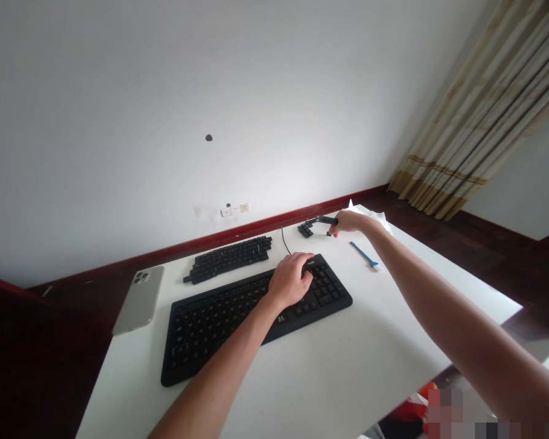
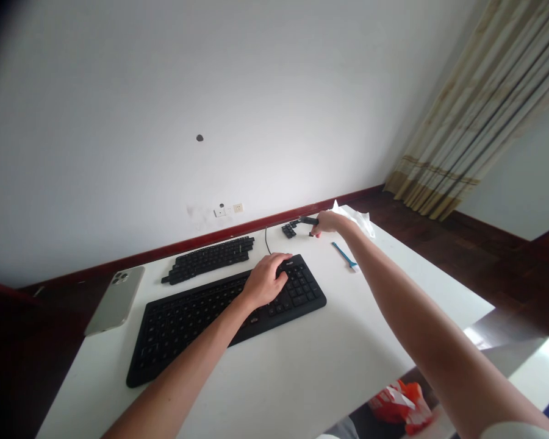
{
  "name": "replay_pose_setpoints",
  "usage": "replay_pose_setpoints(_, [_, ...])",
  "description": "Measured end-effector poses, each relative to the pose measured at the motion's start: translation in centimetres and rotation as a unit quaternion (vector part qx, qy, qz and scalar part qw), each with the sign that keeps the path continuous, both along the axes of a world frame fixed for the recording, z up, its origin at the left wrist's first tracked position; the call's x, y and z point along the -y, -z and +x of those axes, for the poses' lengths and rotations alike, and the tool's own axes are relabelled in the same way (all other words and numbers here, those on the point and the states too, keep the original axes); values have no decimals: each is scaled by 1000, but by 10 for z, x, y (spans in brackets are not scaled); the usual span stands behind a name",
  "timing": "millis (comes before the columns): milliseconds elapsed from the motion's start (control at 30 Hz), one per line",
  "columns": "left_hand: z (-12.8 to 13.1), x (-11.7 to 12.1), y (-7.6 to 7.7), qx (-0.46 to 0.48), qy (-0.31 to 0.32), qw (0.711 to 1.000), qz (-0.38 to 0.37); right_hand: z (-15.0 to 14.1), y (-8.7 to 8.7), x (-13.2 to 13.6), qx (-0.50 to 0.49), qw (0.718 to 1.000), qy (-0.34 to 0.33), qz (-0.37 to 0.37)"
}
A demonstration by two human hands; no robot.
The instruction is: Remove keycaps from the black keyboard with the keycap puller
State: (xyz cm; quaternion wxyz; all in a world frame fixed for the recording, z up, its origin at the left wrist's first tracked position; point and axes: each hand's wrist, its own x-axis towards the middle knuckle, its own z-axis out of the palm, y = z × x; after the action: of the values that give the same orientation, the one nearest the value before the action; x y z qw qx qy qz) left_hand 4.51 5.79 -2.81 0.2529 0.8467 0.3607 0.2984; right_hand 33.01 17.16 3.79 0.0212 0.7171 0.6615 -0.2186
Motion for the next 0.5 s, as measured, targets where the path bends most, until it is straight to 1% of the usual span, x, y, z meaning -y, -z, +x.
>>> replay_pose_setpoints(100, [-1, 1, -2, -5, 1, 1000, -1, 2, -2, -18, 1, 1000, 11, -13])
replay_pose_setpoints(200, [-1, 1, -3, -6, 3, 1000, 0, 5, 3, -29, -11, 1000, 20, -16])
replay_pose_setpoints(367, [0, 1, -3, -8, 7, 1000, 5, 14, 15, -34, -38, 999, 29, -14])
replay_pose_setpoints(500, [1, 1, -3, -15, 9, 1000, 5, 20, 19, -35, -44, 998, 36, -21])
